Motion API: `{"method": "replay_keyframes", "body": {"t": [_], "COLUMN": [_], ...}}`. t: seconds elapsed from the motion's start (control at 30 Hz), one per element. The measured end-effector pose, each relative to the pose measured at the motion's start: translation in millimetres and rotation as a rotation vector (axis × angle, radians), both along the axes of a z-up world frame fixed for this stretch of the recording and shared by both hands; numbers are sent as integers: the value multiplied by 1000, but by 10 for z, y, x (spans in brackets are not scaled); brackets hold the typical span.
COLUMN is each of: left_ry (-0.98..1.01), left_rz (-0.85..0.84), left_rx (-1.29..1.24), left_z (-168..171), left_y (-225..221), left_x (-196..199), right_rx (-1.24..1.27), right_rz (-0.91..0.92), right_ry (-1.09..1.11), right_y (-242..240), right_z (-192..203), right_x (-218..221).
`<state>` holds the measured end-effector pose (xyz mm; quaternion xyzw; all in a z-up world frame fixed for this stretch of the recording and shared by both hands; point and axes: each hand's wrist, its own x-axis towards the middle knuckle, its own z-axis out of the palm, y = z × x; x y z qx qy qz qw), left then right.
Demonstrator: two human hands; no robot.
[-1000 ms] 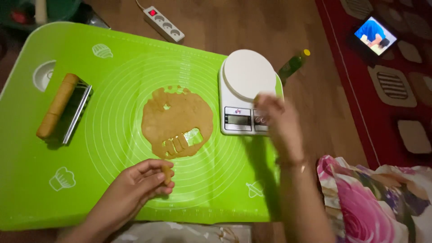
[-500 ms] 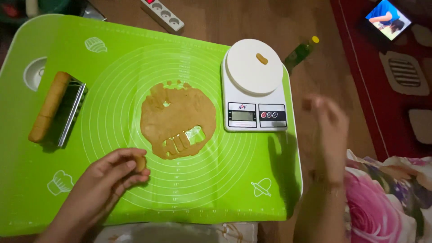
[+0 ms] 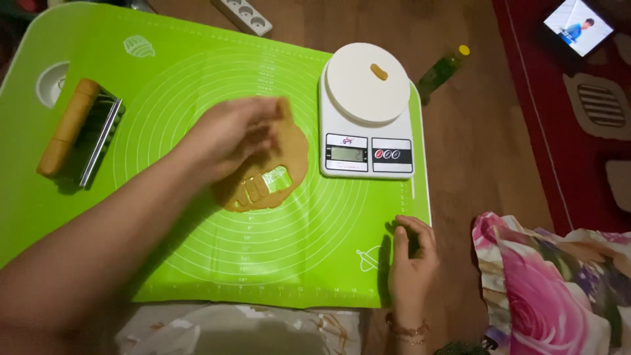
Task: The recorder is weighing small pieces of dough on a scale and using a rolling cutter to shape them on a silicone mat.
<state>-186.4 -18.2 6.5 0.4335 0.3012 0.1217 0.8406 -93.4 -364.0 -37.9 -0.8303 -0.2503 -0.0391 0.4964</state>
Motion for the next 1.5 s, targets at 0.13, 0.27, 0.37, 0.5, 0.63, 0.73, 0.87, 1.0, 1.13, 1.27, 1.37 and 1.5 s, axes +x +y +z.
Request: {"method": "replay_keyframes", "body": {"t": [0.13,0.27,0.37,0.5,0.63,0.73,0.87,1.0,1.13,1.27,1.37,1.5], "left_ry": [-3,-262,-220,-529,-291,101,224,359,408,331,219,172], "left_rz": [100,284,331,265,132,-29,-82,-12,2,-30,-88,-183], "left_rx": [335,1336,1813,1341,1421,1405,1282,1317,1313,1382,1451,1456], "left_z": [116,-202,-143,212,353,203,-37,-111,-34,-115,-28,51], "left_y": [19,-170,-291,-2,296,347,342,259,159,82,0,-227], "left_x": [806,1463,1484,1053,162,-381,-933,-1252,-1352,-1370,-1236,-1016], "right_rx": [94,86,95,69,78,56,73,25,30,-34,-62,-30], "right_rz": [-53,-12,-4,-16,12,4,-1,-5,21,6,-6,-45], "right_ry": [92,68,72,25,29,37,45,16,33,-22,-86,26], "right_y": [-9,-18,-41,-70,-30,9,-7,11,29,21,69,108], "right_z": [-79,-104,-101,-86,-72,-29,-63,-34,-22,-5,-38,26], "right_x": [106,85,72,50,56,35,44,20,-17,-71,-39,-64]}}
